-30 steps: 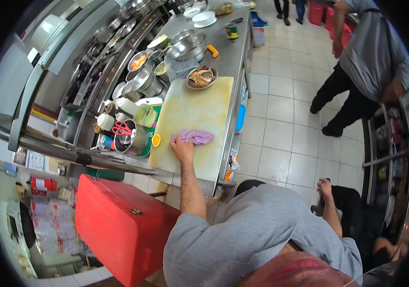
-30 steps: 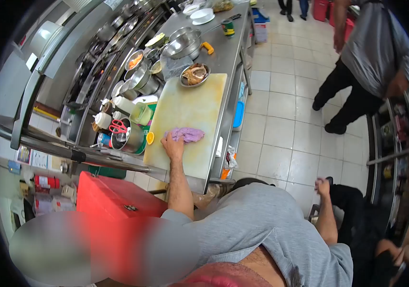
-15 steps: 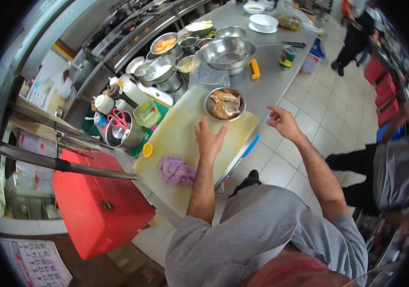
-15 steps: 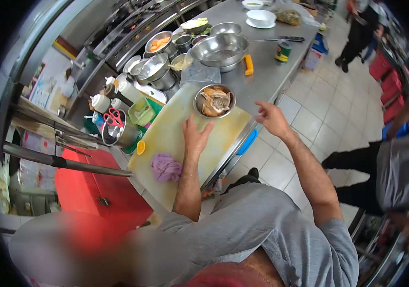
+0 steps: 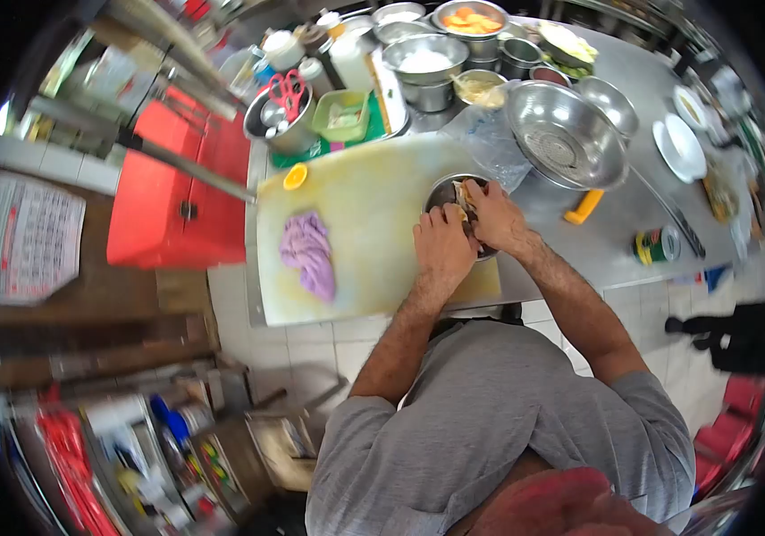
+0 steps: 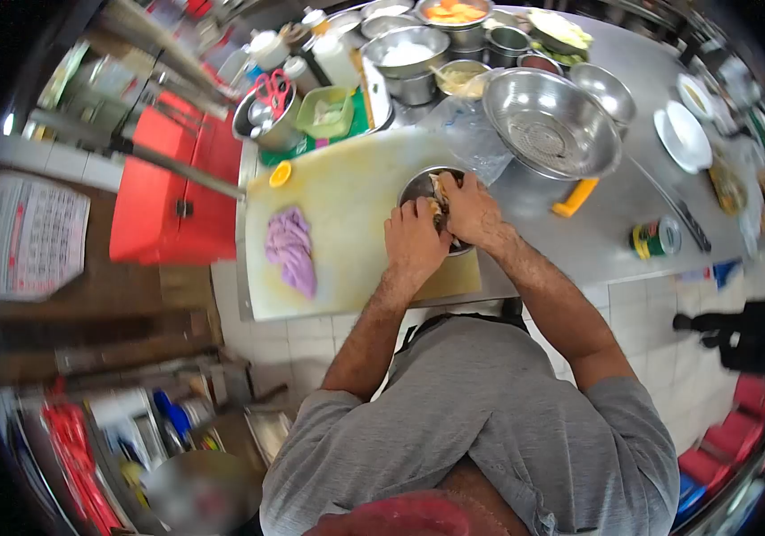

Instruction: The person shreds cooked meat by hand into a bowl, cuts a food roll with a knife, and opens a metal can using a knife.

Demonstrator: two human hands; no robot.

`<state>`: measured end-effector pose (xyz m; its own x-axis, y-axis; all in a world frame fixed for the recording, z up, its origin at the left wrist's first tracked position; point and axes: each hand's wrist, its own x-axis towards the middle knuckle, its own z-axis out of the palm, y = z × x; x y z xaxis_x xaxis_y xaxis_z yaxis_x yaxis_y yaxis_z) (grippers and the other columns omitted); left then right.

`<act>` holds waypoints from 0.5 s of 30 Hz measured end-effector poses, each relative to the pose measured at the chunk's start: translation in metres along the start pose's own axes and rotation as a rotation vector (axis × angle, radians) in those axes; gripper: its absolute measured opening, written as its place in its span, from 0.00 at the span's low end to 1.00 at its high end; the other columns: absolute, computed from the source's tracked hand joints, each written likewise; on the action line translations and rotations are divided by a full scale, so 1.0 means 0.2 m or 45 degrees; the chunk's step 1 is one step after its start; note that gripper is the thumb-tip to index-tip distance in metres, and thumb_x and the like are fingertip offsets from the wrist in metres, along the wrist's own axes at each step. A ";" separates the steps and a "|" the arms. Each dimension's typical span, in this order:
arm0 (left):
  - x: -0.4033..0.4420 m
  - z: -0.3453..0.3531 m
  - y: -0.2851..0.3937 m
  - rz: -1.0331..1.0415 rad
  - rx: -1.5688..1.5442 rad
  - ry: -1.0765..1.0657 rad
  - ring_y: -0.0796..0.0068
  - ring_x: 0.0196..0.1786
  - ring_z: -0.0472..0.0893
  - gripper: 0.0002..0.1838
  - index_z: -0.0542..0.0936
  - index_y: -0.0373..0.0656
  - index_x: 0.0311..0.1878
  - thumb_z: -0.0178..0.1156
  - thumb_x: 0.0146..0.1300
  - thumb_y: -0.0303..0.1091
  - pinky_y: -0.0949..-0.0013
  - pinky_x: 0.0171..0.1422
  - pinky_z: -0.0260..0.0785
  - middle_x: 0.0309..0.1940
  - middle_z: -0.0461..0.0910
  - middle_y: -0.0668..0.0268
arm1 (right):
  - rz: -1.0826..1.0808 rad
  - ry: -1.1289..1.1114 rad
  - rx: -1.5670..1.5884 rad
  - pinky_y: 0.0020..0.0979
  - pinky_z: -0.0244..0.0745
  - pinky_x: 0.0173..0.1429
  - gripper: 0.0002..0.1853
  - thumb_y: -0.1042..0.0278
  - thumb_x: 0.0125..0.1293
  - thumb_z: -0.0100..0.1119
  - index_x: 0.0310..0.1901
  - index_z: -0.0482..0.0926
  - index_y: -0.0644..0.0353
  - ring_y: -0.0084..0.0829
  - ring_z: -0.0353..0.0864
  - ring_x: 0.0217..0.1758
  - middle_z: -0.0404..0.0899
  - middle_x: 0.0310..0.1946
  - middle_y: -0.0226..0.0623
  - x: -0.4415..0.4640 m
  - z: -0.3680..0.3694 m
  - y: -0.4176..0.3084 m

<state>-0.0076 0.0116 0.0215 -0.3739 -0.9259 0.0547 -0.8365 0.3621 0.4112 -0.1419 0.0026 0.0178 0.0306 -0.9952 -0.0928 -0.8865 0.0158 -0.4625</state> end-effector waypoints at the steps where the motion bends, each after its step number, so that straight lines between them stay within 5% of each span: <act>1: 0.00 0.05 0.03 -0.075 0.001 0.021 0.52 0.50 0.70 0.25 0.68 0.34 0.48 0.62 0.51 0.39 0.53 0.54 0.62 0.46 0.71 0.52 | -0.062 -0.047 -0.005 0.46 0.71 0.54 0.35 0.74 0.47 0.61 0.59 0.60 0.59 0.57 0.68 0.54 0.63 0.49 0.55 0.01 -0.03 0.00; 7: -0.01 0.10 0.19 -0.464 0.025 0.111 0.47 0.45 0.76 0.25 0.68 0.37 0.53 0.60 0.51 0.33 0.52 0.48 0.71 0.45 0.73 0.49 | -0.289 -0.319 0.044 0.45 0.71 0.54 0.33 0.76 0.47 0.60 0.58 0.60 0.62 0.58 0.69 0.52 0.60 0.51 0.57 0.08 -0.07 0.12; 9: 0.01 0.14 0.21 -0.543 -0.065 0.206 0.46 0.44 0.77 0.24 0.71 0.40 0.53 0.59 0.50 0.32 0.52 0.48 0.71 0.43 0.75 0.48 | -0.464 -0.183 0.209 0.46 0.68 0.56 0.27 0.78 0.49 0.57 0.54 0.65 0.58 0.60 0.67 0.52 0.60 0.48 0.59 0.10 0.00 0.17; 15: 0.05 0.14 0.23 -0.853 -0.293 0.538 0.55 0.42 0.80 0.16 0.81 0.41 0.43 0.59 0.47 0.30 0.59 0.49 0.73 0.38 0.81 0.52 | -0.486 -0.131 0.585 0.37 0.67 0.54 0.17 0.80 0.48 0.56 0.43 0.76 0.59 0.48 0.69 0.49 0.69 0.42 0.51 0.30 0.14 0.30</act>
<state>-0.0604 0.0215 0.0151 0.3958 -0.9169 0.0505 -0.7087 -0.2700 0.6518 -0.1807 -0.0525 -0.0408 0.3721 -0.9247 0.0808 -0.5148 -0.2780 -0.8110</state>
